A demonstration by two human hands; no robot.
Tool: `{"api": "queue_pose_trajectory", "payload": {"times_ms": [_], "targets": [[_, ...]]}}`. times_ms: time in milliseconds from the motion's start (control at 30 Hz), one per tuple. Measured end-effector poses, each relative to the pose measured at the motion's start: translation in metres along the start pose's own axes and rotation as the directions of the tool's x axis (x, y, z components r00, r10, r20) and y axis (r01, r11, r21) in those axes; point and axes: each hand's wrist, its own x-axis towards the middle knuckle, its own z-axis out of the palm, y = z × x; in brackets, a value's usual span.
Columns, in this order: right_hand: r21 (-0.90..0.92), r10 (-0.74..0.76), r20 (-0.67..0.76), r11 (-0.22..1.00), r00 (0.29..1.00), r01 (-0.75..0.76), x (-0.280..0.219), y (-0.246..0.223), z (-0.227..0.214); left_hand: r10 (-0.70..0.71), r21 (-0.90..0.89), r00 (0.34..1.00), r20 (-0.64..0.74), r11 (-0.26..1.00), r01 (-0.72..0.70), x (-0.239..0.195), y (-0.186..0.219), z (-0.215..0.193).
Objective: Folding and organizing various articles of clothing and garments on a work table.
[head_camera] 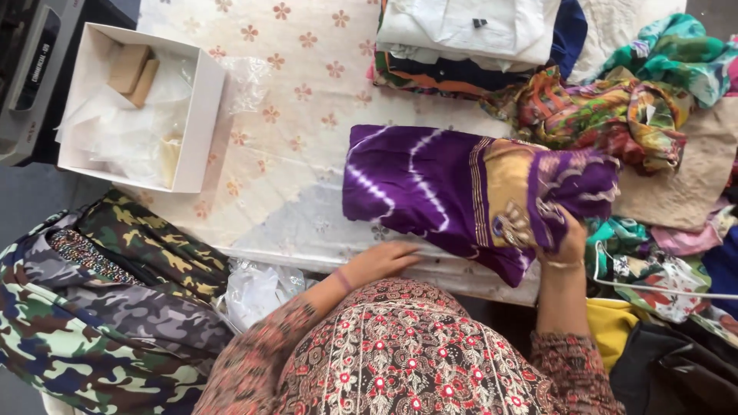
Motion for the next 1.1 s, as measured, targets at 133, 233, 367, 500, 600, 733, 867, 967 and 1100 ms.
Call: {"api": "queue_pose_trajectory", "payload": {"times_ms": [133,233,367,500,600,733,867,967,1100], "targets": [[-0.155,-0.229,0.078,0.959,0.970,0.239,0.021,0.018,0.038,-0.037,-0.136,0.990,0.134,0.989,0.055,0.084,0.009,0.002],[-0.061,-0.318,0.174,0.941,0.932,0.332,-0.004,-0.013,0.120,-0.446,-0.168,0.845,0.297,0.846,0.505,0.087,-0.039,0.040],[0.168,-0.346,0.141,0.932,0.928,0.322,-0.008,-0.046,0.066,-0.685,-0.167,0.622,0.379,0.610,0.774,0.041,-0.101,0.031],[-0.069,-0.380,0.030,0.922,0.925,0.381,-0.009,-0.047,-0.013,-0.441,0.141,0.835,-0.328,0.851,0.505,-0.025,-0.156,0.012],[-0.315,-0.259,-0.101,0.924,0.961,0.216,0.011,0.002,-0.097,-0.627,0.108,0.734,-0.262,0.737,0.668,-0.068,-0.190,0.030],[-0.730,-0.162,-0.338,0.667,0.927,-0.150,0.033,0.102,-0.224,-0.811,0.364,0.585,0.009,0.548,0.754,-0.095,-0.229,0.068],[-0.497,-0.127,-0.340,0.866,0.932,-0.063,-0.013,0.061,-0.137,-0.877,0.309,0.474,0.081,0.474,0.824,-0.094,-0.211,0.063],[-0.361,-0.208,-0.326,0.929,0.922,0.082,-0.031,0.033,-0.123,-0.819,0.408,0.570,0.060,0.541,0.735,-0.074,-0.194,0.049],[-0.387,-0.314,-0.330,0.905,0.890,0.176,-0.039,0.020,-0.137,-0.615,0.342,0.774,-0.151,0.702,0.625,-0.050,-0.134,0.020]]}}
